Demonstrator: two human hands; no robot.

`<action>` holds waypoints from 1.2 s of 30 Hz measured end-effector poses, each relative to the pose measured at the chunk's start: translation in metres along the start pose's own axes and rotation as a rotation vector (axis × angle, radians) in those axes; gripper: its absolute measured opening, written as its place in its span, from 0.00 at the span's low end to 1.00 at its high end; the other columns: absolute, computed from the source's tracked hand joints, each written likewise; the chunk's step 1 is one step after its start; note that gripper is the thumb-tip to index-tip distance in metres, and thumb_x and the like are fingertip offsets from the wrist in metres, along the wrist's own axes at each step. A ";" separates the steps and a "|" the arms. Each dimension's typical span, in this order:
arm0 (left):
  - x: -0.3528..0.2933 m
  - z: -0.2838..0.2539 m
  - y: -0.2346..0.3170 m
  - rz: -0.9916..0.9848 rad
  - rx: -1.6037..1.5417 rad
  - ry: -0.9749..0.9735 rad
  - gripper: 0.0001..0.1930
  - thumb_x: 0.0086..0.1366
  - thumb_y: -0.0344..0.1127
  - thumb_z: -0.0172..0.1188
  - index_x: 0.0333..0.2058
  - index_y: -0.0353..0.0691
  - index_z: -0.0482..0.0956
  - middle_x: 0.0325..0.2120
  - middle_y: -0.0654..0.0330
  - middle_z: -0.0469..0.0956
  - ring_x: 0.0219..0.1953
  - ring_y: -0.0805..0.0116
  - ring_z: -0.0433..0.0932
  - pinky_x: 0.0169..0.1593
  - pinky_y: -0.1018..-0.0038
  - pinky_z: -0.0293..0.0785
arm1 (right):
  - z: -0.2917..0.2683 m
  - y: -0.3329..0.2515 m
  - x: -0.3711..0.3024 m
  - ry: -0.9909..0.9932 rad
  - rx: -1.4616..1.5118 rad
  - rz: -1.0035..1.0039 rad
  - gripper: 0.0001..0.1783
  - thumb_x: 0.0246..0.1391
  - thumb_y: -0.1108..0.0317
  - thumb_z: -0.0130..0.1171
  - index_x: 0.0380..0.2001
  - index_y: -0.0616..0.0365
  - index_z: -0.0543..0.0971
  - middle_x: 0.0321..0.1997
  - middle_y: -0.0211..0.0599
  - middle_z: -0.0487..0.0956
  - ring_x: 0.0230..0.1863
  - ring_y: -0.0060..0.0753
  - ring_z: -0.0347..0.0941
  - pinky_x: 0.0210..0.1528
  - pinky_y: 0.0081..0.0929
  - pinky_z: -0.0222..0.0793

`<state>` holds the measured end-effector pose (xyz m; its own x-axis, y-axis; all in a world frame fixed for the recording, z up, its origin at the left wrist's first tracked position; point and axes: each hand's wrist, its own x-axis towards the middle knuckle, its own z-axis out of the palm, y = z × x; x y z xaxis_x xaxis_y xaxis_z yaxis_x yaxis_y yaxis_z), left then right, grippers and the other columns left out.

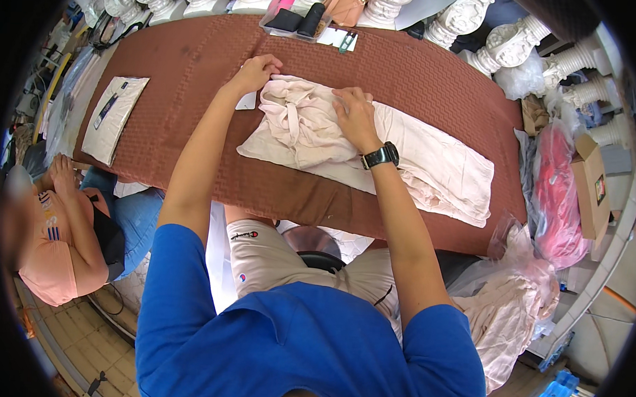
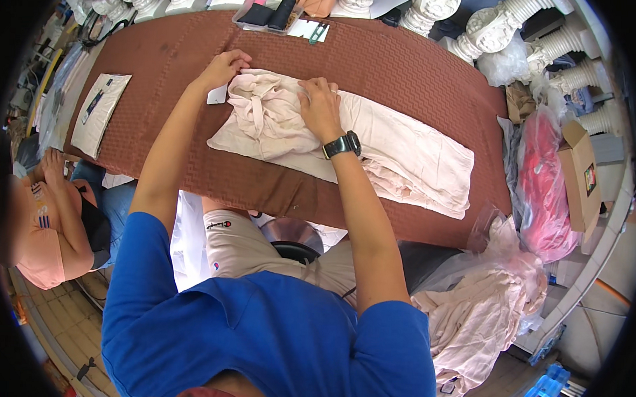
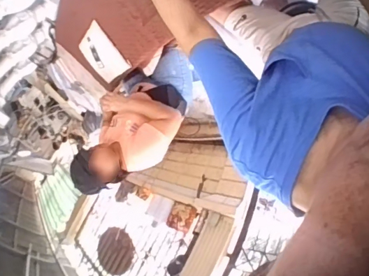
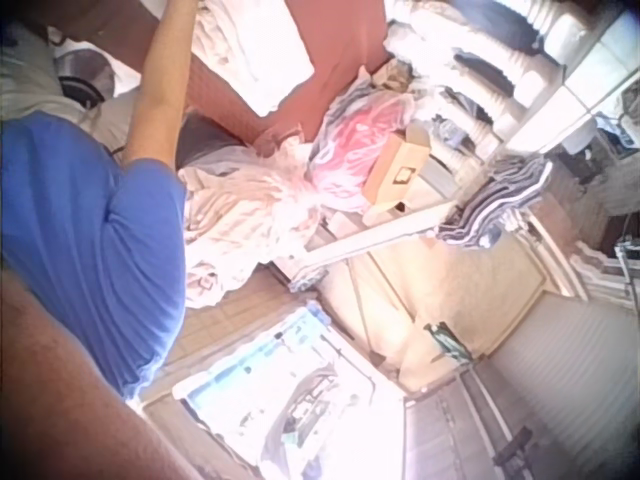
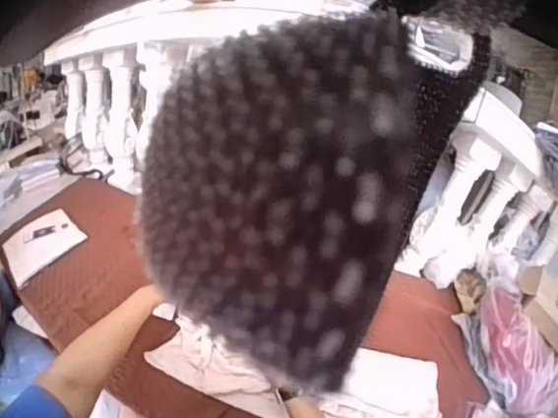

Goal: The person picks up a shirt, spreads it flat on a table, and folds the sleeves and sides inward. The person then places a board on the garment, continues folding it around the board, and finally slides the folded shirt into a plastic bag.

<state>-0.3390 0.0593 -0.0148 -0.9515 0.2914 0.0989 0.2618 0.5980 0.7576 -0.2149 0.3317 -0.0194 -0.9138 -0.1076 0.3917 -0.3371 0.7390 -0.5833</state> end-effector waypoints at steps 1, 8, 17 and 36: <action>0.001 0.002 0.001 -0.030 -0.081 0.049 0.08 0.63 0.24 0.60 0.40 0.36 0.84 0.35 0.57 0.85 0.37 0.69 0.82 0.42 0.73 0.77 | 0.003 0.005 -0.001 0.013 -0.017 -0.002 0.15 0.57 0.66 0.59 0.48 0.52 0.82 0.51 0.35 0.75 0.54 0.47 0.66 0.56 0.45 0.62; 0.008 0.008 -0.012 0.038 0.159 -0.035 0.04 0.60 0.26 0.63 0.34 0.37 0.85 0.32 0.53 0.84 0.34 0.61 0.83 0.41 0.67 0.78 | 0.009 0.012 -0.009 0.011 -0.081 0.022 0.18 0.58 0.63 0.59 0.51 0.51 0.81 0.56 0.29 0.74 0.58 0.43 0.64 0.59 0.44 0.59; 0.014 0.014 0.004 0.215 0.128 0.050 0.12 0.64 0.26 0.57 0.46 0.41 0.78 0.43 0.53 0.79 0.47 0.60 0.77 0.52 0.65 0.74 | 0.001 0.008 0.007 0.122 0.190 0.064 0.19 0.59 0.60 0.58 0.52 0.54 0.79 0.51 0.40 0.78 0.55 0.48 0.66 0.60 0.42 0.59; 0.001 0.001 0.022 -0.153 -0.217 -0.494 0.42 0.60 0.76 0.47 0.47 0.40 0.84 0.55 0.53 0.75 0.61 0.57 0.69 0.66 0.64 0.60 | -0.175 -0.040 0.006 0.745 -0.327 -0.042 0.11 0.45 0.67 0.69 0.25 0.60 0.76 0.26 0.44 0.75 0.26 0.45 0.70 0.31 0.41 0.66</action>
<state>-0.3343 0.0735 0.0016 -0.7735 0.5598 -0.2971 0.0376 0.5085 0.8603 -0.1673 0.4180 0.1310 -0.4725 0.2457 0.8464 -0.1794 0.9134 -0.3653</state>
